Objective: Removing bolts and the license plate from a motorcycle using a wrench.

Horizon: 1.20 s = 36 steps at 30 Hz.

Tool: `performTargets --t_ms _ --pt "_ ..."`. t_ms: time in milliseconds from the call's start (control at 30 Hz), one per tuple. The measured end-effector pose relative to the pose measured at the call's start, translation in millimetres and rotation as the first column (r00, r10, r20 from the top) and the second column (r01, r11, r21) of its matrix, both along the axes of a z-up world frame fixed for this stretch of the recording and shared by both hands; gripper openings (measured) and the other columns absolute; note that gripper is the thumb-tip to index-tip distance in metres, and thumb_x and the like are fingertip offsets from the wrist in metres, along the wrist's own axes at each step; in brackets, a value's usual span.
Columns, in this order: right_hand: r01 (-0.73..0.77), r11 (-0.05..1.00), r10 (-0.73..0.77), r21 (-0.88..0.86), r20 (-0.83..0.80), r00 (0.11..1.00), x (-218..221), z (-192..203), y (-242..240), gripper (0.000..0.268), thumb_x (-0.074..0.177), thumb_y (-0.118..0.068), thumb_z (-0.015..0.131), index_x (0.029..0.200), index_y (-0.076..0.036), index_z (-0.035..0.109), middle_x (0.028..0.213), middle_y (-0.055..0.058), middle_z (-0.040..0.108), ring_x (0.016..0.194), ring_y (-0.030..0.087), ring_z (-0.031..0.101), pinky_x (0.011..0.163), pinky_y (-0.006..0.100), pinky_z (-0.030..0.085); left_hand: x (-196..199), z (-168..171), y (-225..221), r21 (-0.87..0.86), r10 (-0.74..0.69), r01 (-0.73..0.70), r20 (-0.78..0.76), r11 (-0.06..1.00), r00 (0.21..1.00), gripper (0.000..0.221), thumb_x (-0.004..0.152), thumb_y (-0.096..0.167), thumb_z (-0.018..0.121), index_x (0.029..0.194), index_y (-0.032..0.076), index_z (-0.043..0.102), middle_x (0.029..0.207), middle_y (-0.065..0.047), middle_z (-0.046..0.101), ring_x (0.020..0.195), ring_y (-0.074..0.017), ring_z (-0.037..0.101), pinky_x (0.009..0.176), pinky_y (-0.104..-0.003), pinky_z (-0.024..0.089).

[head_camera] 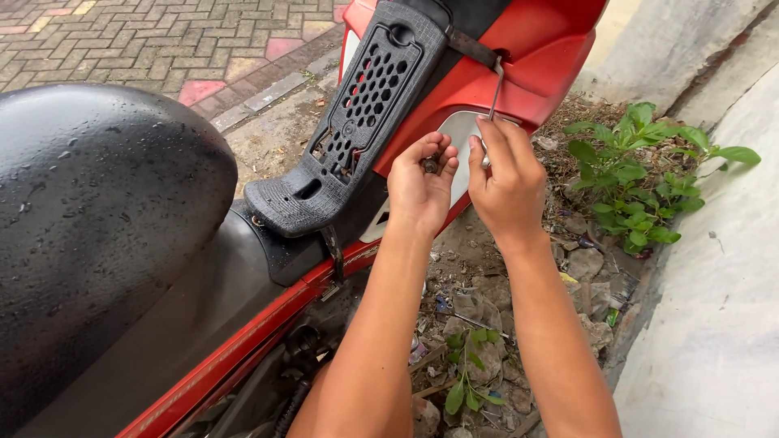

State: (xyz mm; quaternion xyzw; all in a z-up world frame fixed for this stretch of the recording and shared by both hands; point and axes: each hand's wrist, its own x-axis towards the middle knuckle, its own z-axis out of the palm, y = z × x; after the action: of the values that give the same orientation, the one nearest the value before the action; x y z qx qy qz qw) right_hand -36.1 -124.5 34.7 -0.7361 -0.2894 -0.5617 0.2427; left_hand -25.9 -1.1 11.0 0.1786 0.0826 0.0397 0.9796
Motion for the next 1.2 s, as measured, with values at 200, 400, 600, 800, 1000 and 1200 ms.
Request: performTargets --t_ms 200,400,600,800,1000,1200 --pt "0.046 0.996 -0.048 -0.075 -0.02 0.999 2.9 -2.2 2.9 0.016 0.105 -0.012 0.067 0.117 -0.003 0.074 0.109 0.012 0.066 0.094 0.03 0.073 0.073 0.037 0.063 -1.7 1.0 -0.4 -0.014 -0.003 0.003 0.0 1.0 1.0 0.022 0.083 0.0 0.057 0.104 -0.001 0.066 0.092 -0.013 0.068 0.079 -0.0199 0.07 0.074 -0.029 0.061" --pt "0.195 0.949 -0.174 -0.248 0.104 0.979 27.3 19.1 0.8 0.02 0.11 -0.027 0.061 0.115 -0.009 0.069 0.097 0.004 0.059 0.08 0.022 0.073 0.062 0.032 0.062 2.5 0.9 5.4 -0.021 0.005 -0.005 -0.021 1.0 1.0 0.023 0.082 -0.001 0.058 0.103 -0.001 0.066 0.092 -0.014 0.069 0.078 -0.0209 0.07 0.074 -0.03 0.061" --pt "0.245 0.873 -0.188 -0.422 0.174 0.967 28.2 52.6 0.1 0.016 0.112 -0.024 0.059 0.108 -0.01 0.066 0.088 0.003 0.053 0.067 0.019 0.067 0.055 0.031 0.057 -1.7 22.9 11.9 -0.04 0.051 -0.054 -0.081 0.998 0.995 0.018 0.084 -0.002 0.056 0.099 -0.002 0.066 0.091 -0.015 0.067 0.076 -0.0228 0.066 0.071 -0.029 0.057" --pt "0.079 0.925 -0.059 -0.371 0.065 0.996 67.4 77.4 -9.9 0.022 0.117 -0.01 0.065 0.101 0.005 0.066 0.087 0.015 0.062 0.066 0.023 0.06 0.054 0.034 0.05 -4.6 25.4 9.7 -0.05 0.088 -0.096 -0.139 0.994 0.986 0.013 0.088 -0.005 0.054 0.093 -0.005 0.066 0.09 -0.017 0.065 0.074 -0.0247 0.062 0.067 -0.028 0.053" --pt "-0.054 0.976 0.036 -0.21 -0.089 0.995 98.5 96.3 2.5 0.025 0.121 -0.003 0.058 0.098 0.004 0.064 0.084 0.013 0.063 0.067 0.023 0.062 0.056 0.035 0.051 -12.9 28.5 27.0 -0.035 0.102 -0.109 -0.155 0.993 0.983 0.013 0.09 -0.004 0.054 0.095 -0.005 0.066 0.091 -0.016 0.064 0.075 -0.0237 0.062 0.069 -0.029 0.054" --pt "-0.077 0.995 0.059 -0.066 -0.245 0.968 84.9 127.9 -18.8 0.022 0.122 -0.004 0.059 0.104 0.003 0.069 0.085 0.01 0.073 0.062 0.016 0.073 0.054 0.026 0.061 -20.6 38.9 29.3 -0.07 0.102 -0.113 -0.144 0.991 0.984 0.01 0.091 -0.006 0.055 0.093 -0.005 0.064 0.092 -0.017 0.065 0.074 -0.0243 0.062 0.067 -0.029 0.054"
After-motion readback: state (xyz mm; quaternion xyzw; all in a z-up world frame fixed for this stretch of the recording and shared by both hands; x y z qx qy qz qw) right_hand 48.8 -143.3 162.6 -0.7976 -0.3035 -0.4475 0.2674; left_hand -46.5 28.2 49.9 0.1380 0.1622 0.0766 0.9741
